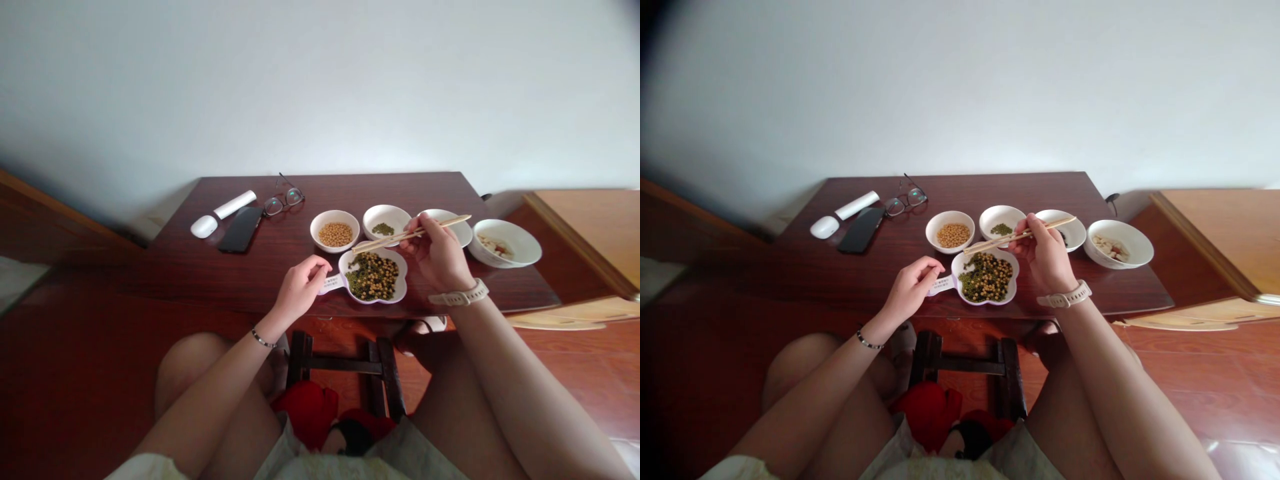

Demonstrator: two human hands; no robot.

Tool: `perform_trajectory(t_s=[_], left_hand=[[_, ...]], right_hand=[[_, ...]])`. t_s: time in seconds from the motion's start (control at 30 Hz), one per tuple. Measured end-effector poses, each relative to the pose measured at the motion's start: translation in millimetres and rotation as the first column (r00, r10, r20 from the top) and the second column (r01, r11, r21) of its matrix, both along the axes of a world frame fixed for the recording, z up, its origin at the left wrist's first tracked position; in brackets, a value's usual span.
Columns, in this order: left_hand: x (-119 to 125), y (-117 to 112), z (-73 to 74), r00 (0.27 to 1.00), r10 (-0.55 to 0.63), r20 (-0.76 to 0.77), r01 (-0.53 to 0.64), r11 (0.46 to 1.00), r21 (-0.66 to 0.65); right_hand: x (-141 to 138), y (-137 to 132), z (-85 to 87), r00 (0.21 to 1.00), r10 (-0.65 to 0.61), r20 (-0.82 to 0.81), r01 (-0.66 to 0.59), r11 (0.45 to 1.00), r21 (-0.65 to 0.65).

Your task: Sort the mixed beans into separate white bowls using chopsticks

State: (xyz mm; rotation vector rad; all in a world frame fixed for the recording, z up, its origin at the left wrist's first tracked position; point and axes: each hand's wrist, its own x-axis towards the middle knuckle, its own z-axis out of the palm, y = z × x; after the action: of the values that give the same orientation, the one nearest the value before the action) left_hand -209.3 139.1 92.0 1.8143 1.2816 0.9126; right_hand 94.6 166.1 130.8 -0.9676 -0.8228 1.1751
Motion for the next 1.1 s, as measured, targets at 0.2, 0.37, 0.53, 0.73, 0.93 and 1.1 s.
perform_trajectory(t_s=[0.2,0.37,0.53,0.73,0.93,1.1], left_hand=[[0,-1,1.6,1.0,0.0,-0.001,0.0,1.0,0.003],[0,-1,0.2,1.0,-0.002,0.003,0.002,1.0,-0.009],[-1,-1,-1.2,1.0,-0.004,0.0,0.004,1.0,0.012],[0,0,-0.3,1.0,0.002,0.002,-0.002,1.0,0.012],[1,4,-0.9,1.0,-0.006,0.015,0.006,1.0,0.019],[3,7,-2.2,1.0,-0.013,0.028,0.013,0.999,0.031]], right_hand=[[-10,14,0.5,0.994,-0.021,-0.106,0.025,0.999,0.033],[-17,23,0.2,0.995,-0.036,-0.092,0.04,0.998,0.05],[-23,22,1.4,0.998,-0.061,-0.018,0.062,0.996,0.066],[-13,15,-2.0,0.993,-0.094,-0.066,0.1,0.991,0.085],[5,0,-18.2,0.991,-0.122,-0.049,0.126,0.988,0.087],[11,-17,-41.6,0.987,-0.151,-0.054,0.153,0.987,0.052]])
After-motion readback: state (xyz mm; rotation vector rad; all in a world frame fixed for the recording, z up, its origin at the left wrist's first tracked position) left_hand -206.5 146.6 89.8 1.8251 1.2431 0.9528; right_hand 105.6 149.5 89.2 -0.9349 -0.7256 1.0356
